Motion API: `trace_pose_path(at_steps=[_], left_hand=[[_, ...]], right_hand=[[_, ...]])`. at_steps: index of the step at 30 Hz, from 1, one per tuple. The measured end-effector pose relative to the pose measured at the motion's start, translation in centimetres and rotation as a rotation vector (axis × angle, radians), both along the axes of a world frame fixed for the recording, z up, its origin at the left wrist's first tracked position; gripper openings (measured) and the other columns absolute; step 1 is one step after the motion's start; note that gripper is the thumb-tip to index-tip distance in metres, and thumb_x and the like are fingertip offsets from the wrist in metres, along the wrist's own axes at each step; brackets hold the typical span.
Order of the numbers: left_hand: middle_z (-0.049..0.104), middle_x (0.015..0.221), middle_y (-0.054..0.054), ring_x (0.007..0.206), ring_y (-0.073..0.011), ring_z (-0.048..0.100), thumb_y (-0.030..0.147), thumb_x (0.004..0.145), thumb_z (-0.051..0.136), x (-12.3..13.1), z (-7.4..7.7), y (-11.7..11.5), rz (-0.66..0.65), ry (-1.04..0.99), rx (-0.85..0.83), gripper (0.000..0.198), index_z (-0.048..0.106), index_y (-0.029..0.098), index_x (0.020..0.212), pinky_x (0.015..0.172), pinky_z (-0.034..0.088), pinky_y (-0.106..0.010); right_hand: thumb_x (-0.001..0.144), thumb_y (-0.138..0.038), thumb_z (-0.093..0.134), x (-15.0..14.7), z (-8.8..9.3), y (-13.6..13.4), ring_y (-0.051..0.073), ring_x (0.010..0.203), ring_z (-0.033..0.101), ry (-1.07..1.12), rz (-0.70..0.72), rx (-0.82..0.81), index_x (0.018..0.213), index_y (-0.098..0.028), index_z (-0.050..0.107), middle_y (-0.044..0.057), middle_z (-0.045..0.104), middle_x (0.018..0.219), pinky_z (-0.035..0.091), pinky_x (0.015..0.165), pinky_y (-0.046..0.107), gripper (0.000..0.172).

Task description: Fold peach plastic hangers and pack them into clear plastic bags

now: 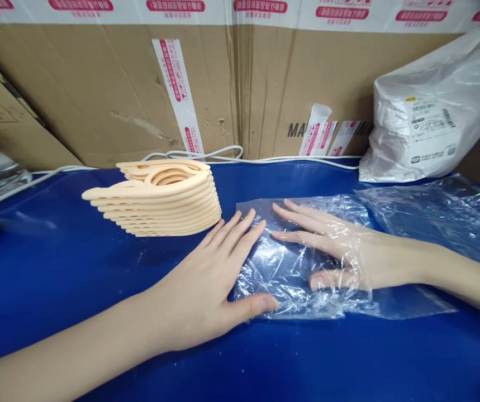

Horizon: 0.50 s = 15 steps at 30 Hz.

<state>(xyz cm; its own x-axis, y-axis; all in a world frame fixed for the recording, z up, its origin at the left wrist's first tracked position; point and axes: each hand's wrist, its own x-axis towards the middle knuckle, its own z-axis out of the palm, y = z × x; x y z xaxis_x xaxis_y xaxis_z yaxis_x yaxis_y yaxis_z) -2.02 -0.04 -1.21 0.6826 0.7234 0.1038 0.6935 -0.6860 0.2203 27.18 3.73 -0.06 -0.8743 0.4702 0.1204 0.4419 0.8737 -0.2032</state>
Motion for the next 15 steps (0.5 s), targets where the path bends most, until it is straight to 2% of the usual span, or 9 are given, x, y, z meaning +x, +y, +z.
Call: trace_pose_path(at_steps=[3,10,15], left_hand=[[0.007,0.169,-0.007,0.156,-0.0322,0.008,0.076,0.093,0.039,-0.1,-0.3,-0.1,0.003,-0.014,0.005,0.092,0.008,0.025,0.162,0.123,0.028,-0.058],[0.004,0.170,-0.006,0.157,-0.0286,0.004,0.070,0.097,0.038,-0.1,0.3,-0.4,-0.029,-0.023,0.017,0.086,0.006,0.023,0.162,0.124,0.025,-0.055],[0.003,0.170,-0.005,0.157,-0.0258,0.000,0.074,0.093,0.044,0.2,0.7,-0.3,-0.171,-0.069,0.082,0.094,0.006,0.022,0.162,0.127,0.019,-0.050]], right_hand=[[0.092,-0.053,0.062,0.0,0.0,-0.1,0.030,0.155,0.007,0.048,0.006,-0.002,0.157,-0.024,0.034,0.011,0.011,0.169,0.018,0.122,0.056,0.077],[0.090,-0.059,0.063,-0.1,0.1,0.1,0.033,0.154,0.015,-0.014,-0.008,-0.028,0.162,-0.027,0.014,0.015,0.008,0.169,0.026,0.118,0.062,0.094],[0.092,-0.057,0.061,-0.2,-0.5,0.5,0.028,0.154,0.019,0.099,0.083,0.058,0.160,-0.019,0.022,0.021,0.021,0.166,0.029,0.119,0.055,0.088]])
